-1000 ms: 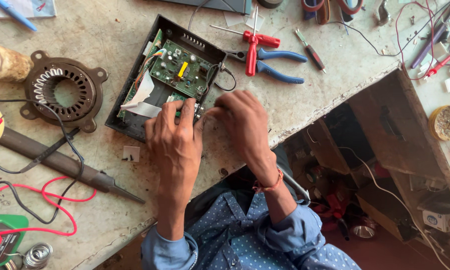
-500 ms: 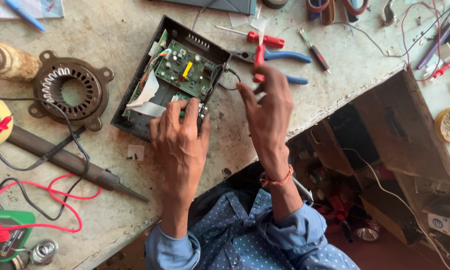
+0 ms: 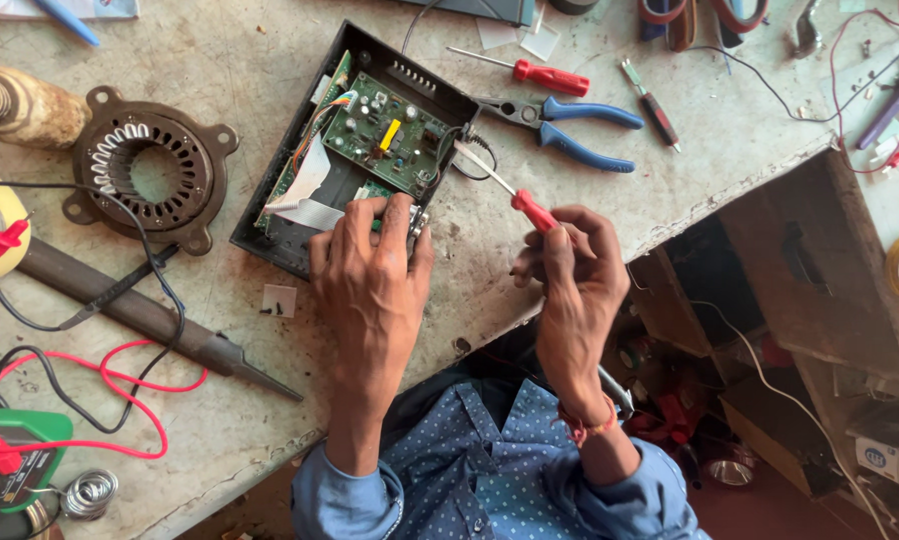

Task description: The person works on an open electronic device, adjusting internal components and ribbon cables, then closes the casing and secures it with screws. The person uses a screwdriver to tighten screws on the back and sides of the device.

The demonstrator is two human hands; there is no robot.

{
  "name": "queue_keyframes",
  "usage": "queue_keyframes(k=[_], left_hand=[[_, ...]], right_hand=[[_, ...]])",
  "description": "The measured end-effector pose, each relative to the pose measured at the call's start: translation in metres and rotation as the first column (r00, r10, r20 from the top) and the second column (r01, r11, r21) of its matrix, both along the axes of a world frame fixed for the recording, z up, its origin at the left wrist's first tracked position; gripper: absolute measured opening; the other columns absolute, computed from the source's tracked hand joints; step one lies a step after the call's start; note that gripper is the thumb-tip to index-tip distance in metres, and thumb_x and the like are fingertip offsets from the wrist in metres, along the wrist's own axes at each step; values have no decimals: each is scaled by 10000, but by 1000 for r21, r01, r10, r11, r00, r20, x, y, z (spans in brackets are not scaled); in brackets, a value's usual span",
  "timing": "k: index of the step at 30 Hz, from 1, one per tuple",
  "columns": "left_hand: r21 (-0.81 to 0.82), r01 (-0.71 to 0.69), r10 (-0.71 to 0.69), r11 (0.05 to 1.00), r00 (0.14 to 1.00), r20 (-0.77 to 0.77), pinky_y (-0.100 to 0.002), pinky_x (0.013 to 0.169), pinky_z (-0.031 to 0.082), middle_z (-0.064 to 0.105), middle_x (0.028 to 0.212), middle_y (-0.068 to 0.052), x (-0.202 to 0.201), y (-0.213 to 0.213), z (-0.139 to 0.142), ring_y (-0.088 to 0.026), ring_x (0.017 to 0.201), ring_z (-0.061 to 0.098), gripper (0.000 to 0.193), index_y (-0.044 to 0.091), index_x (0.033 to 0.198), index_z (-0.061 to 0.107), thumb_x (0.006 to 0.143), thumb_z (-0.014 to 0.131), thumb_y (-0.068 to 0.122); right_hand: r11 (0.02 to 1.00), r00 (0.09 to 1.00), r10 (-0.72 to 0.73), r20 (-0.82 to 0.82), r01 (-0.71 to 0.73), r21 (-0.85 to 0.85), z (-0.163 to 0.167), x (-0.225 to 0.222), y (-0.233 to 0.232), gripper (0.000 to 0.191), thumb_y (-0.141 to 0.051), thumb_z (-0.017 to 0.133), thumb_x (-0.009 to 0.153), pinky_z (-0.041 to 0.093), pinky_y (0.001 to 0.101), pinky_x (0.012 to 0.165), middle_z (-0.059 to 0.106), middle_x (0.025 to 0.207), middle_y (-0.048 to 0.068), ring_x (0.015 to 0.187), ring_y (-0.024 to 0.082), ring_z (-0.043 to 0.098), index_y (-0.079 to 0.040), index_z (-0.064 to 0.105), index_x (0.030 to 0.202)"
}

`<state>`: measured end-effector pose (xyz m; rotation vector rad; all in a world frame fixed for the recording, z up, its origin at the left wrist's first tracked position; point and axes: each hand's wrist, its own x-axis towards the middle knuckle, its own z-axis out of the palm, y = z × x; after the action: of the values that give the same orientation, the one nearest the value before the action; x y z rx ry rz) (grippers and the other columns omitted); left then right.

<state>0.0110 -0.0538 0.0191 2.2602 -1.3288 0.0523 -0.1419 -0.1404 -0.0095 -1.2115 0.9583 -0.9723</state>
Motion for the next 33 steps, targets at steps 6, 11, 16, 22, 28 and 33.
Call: queue_keyframes(k=[6, 11, 16, 22, 28, 33], left_hand=[[-2, -7, 7, 1000, 1000, -1, -434, 879, 460, 621, 1127, -92, 0, 0, -2, -264, 1049, 633, 374, 56, 1238, 653, 914, 784, 190], [-3, -19, 19, 1000, 1000, -6, -433, 870, 447, 619, 1130, -76, 0, 0, -6, -254, 1039, 629, 379, 75, 1240, 653, 909, 792, 198], [-13, -19, 19, 1000, 1000, -4, -434, 869, 443, 612, 1122, -68, 0, 0, -8, -253, 1035, 624, 376, 80, 1235, 652, 908, 798, 197], [-6, -22, 22, 1000, 1000, 5, -433, 865, 438, 610, 1128, -71, 0, 0, -9, -254, 1035, 623, 387, 81, 1236, 649, 901, 802, 200], [-4, -21, 21, 1000, 1000, 1, -433, 867, 437, 612, 1125, -71, 0, 0, -8, -251, 1038, 625, 384, 80, 1233, 654, 900, 810, 192], [-16, -26, 26, 1000, 1000, -16, -433, 874, 442, 615, 1129, -66, -1, 1, -8, -250, 1035, 629, 392, 74, 1241, 659, 898, 813, 183]], right_hand=[[990, 931, 37, -363, -85, -116, 0, -21, 10, 180, -81, 623, 1055, 559, 231, 675, 741, 903, 105, 800, 100, 726, -23, 629, 1225], [941, 876, 55, -480, -206, -268, 5, -25, 12, 213, -11, 635, 1008, 578, 243, 726, 727, 1057, 107, 846, 130, 740, -12, 674, 1217], [935, 884, 57, -464, -210, -286, 11, -23, 12, 206, 22, 635, 1002, 569, 247, 740, 718, 1043, 99, 856, 140, 734, -10, 687, 1199], [940, 889, 71, -452, -210, -267, 10, -23, 12, 203, 29, 633, 1002, 571, 247, 746, 715, 1032, 94, 858, 129, 734, -13, 687, 1193], [950, 888, 93, -451, -214, -227, 9, -23, 9, 210, 20, 631, 999, 552, 239, 720, 713, 1014, 86, 824, 110, 698, -15, 688, 1197], [957, 874, 105, -475, -218, -189, 9, -22, 6, 182, -76, 619, 1041, 478, 259, 627, 675, 847, 64, 705, 105, 593, -16, 704, 1190]])
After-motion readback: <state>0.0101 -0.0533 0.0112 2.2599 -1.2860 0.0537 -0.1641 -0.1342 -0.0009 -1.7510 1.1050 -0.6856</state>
